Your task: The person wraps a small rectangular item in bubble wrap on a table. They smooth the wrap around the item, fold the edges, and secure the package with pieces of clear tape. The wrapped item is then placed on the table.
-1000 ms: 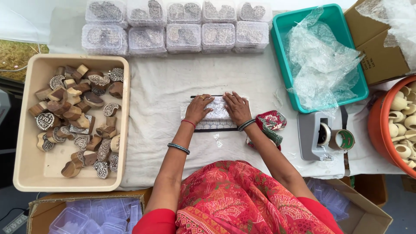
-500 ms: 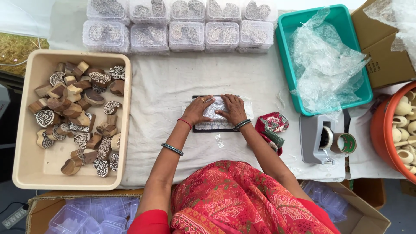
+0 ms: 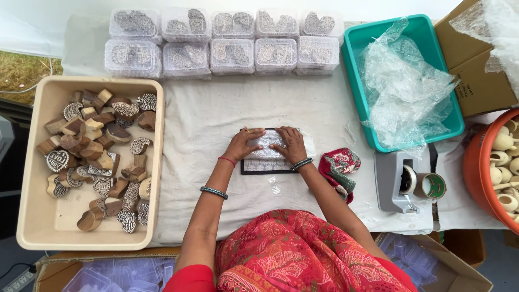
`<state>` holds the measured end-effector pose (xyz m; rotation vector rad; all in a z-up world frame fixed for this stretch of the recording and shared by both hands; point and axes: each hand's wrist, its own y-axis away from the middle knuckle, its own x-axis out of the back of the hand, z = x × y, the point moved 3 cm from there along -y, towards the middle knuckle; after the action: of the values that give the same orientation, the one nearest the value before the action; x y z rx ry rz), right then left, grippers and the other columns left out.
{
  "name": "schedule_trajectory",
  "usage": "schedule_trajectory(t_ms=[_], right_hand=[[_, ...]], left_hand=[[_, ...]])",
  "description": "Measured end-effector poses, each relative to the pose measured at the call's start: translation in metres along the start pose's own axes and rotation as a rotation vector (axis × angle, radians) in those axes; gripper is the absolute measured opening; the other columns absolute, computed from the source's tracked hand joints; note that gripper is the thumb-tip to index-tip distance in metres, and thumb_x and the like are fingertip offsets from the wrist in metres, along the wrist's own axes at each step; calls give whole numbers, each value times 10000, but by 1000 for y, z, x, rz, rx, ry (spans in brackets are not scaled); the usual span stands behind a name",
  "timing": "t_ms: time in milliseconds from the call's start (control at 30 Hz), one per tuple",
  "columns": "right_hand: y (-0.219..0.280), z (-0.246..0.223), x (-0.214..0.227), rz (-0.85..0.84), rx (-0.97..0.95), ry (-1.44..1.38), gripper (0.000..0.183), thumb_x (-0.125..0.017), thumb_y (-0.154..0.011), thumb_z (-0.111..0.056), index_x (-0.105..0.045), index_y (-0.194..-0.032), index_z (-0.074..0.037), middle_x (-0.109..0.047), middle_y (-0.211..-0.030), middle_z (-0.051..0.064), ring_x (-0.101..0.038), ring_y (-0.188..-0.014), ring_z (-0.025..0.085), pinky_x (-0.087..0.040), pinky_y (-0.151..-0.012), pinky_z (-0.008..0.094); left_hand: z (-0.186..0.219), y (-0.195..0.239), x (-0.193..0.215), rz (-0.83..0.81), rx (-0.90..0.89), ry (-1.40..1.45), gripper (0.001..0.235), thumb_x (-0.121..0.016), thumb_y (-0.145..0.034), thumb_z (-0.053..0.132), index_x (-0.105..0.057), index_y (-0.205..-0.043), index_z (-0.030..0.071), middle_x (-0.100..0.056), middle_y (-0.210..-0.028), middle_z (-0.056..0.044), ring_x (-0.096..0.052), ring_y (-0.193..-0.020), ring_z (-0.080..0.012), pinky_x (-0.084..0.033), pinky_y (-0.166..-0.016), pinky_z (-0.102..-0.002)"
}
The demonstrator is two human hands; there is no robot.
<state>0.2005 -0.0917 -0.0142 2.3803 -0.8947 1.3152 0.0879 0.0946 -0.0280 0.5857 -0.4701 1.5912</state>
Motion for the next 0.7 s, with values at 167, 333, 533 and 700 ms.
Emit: schedule_trajectory(t_ms=[167,333,533,700], right_hand=[[1,9,-5,51,32,-36,676,-778,-824,-547,-653,-1317,-102,-619,-1347,114,-507,-1333,310,-392,-1109,474],[-3,10,-7,123,33,-98,604,-825,-791,-465,-682,-1252,-101,-642,-1305,123,-524,-1319,327,-414,-1091,471],[-5,17,-13,156,44,-118,476,-807,-824,-335,-709,-1231,-107,-671,-1281,120,-537,-1314,323,-423,-1079,472],[-13,40,-30,133,0,-128,291,-737,-932,-303,-760,-1171,-138,-674,-1298,112,-559,-1316,285,-448,-1089,440]], left_hand=[[-16,-1,-18,79,16,131,438,-767,-866,264,-714,-1299,226,-653,-1425,54,-608,-1325,-175,-227,-1281,-474],[43,18,-31,391,82,-476,331,-608,-1059,131,-679,-1375,195,-608,-1529,21,-508,-1500,-195,-322,-1311,-397],[53,27,-59,129,122,-591,616,-512,-1015,407,-393,-1553,132,-270,-1668,-11,-220,-1547,-184,-190,-1250,-431],[48,30,-58,173,93,-615,617,-476,-1030,447,-393,-1576,173,-267,-1681,40,-211,-1538,-145,-183,-1249,-403]])
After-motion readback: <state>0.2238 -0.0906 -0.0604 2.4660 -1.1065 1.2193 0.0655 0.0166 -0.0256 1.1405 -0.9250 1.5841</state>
